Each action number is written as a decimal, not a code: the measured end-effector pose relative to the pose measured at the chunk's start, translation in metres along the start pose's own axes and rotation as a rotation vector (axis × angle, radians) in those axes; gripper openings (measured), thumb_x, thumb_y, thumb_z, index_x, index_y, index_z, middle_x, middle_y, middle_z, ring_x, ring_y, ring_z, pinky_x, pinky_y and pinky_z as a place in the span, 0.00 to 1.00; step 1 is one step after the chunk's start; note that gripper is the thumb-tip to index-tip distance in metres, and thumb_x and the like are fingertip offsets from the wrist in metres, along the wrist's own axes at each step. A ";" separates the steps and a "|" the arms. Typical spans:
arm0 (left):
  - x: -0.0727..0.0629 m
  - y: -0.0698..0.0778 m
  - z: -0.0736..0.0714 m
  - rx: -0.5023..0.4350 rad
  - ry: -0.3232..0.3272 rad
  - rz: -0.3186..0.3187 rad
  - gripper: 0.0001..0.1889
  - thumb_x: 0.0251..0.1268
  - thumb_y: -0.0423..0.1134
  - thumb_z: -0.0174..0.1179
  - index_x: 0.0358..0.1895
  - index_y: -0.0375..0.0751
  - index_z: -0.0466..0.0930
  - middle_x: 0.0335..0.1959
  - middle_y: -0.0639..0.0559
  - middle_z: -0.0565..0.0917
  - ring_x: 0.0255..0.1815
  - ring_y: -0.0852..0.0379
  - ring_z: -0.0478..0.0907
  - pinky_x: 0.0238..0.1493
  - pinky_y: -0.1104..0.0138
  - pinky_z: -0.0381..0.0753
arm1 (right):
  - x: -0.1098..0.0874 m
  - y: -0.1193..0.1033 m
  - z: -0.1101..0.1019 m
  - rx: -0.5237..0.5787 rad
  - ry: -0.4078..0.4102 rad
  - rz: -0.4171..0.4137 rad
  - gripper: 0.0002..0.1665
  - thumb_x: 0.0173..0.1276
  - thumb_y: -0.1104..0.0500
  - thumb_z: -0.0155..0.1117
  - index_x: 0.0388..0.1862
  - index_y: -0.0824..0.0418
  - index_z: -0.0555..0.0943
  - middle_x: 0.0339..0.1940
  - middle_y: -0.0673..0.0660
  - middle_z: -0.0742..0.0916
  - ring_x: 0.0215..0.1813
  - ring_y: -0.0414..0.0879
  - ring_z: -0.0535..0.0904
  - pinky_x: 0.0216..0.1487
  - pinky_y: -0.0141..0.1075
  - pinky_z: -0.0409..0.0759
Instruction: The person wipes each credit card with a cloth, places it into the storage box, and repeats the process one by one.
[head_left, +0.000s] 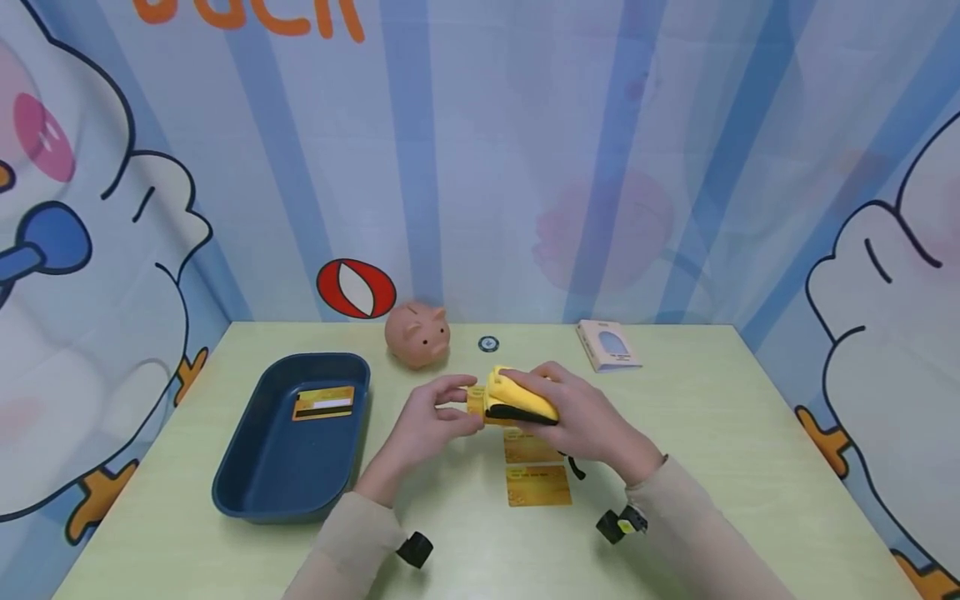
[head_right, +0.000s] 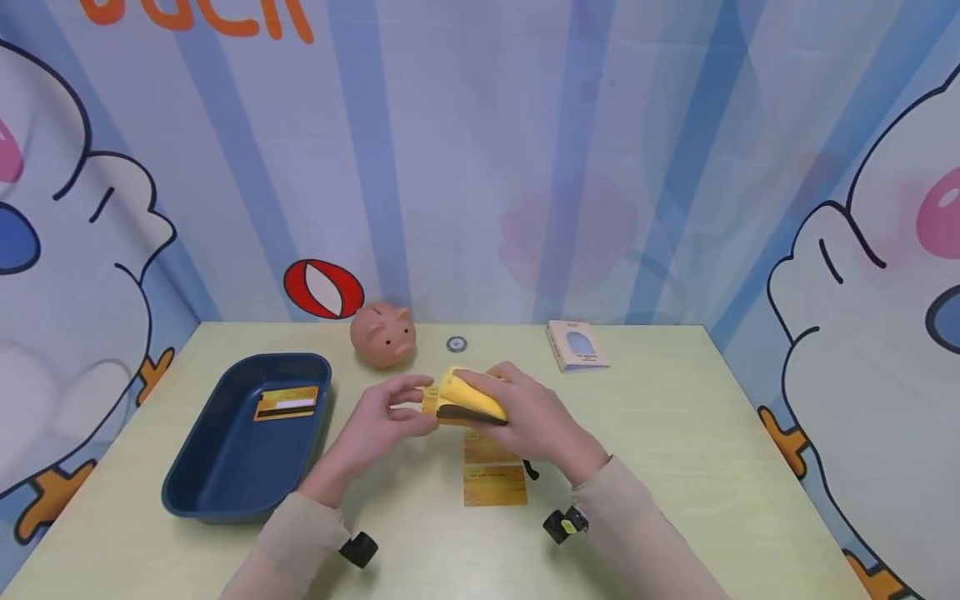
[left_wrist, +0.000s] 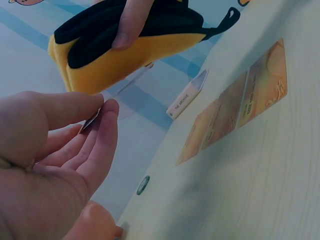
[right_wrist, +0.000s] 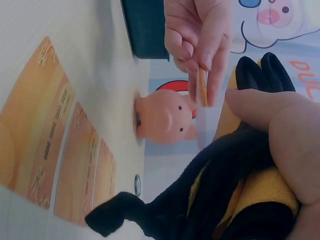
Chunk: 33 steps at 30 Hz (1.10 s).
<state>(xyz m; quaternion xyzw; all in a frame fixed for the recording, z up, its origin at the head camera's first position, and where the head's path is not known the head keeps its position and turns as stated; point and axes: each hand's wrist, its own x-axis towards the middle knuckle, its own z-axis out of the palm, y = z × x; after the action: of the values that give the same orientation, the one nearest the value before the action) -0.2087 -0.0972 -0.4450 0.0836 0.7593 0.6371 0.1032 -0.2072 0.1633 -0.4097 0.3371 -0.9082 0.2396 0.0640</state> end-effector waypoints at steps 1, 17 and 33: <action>0.000 0.001 0.001 -0.013 -0.010 0.005 0.30 0.67 0.33 0.71 0.72 0.45 0.75 0.58 0.44 0.85 0.48 0.49 0.89 0.54 0.57 0.88 | 0.001 -0.001 0.000 -0.011 0.003 -0.009 0.44 0.67 0.51 0.78 0.80 0.40 0.71 0.56 0.54 0.82 0.47 0.45 0.80 0.47 0.44 0.84; -0.002 0.007 0.010 -0.074 -0.090 0.069 0.33 0.72 0.24 0.63 0.78 0.41 0.67 0.58 0.39 0.88 0.55 0.46 0.88 0.61 0.55 0.85 | 0.006 -0.008 0.011 -0.113 -0.008 -0.030 0.47 0.67 0.48 0.78 0.82 0.36 0.67 0.57 0.55 0.81 0.45 0.45 0.78 0.44 0.41 0.83; -0.005 0.013 0.012 -0.256 -0.022 0.070 0.33 0.72 0.26 0.64 0.78 0.48 0.69 0.57 0.38 0.87 0.52 0.44 0.89 0.54 0.56 0.88 | 0.010 -0.014 0.018 -0.210 0.128 -0.044 0.41 0.67 0.48 0.77 0.78 0.43 0.73 0.54 0.56 0.80 0.44 0.46 0.77 0.42 0.43 0.85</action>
<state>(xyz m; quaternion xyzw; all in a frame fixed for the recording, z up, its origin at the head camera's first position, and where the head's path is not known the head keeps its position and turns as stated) -0.2010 -0.0853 -0.4341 0.1034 0.6672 0.7310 0.0990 -0.2053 0.1394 -0.4176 0.3322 -0.9148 0.1625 0.1621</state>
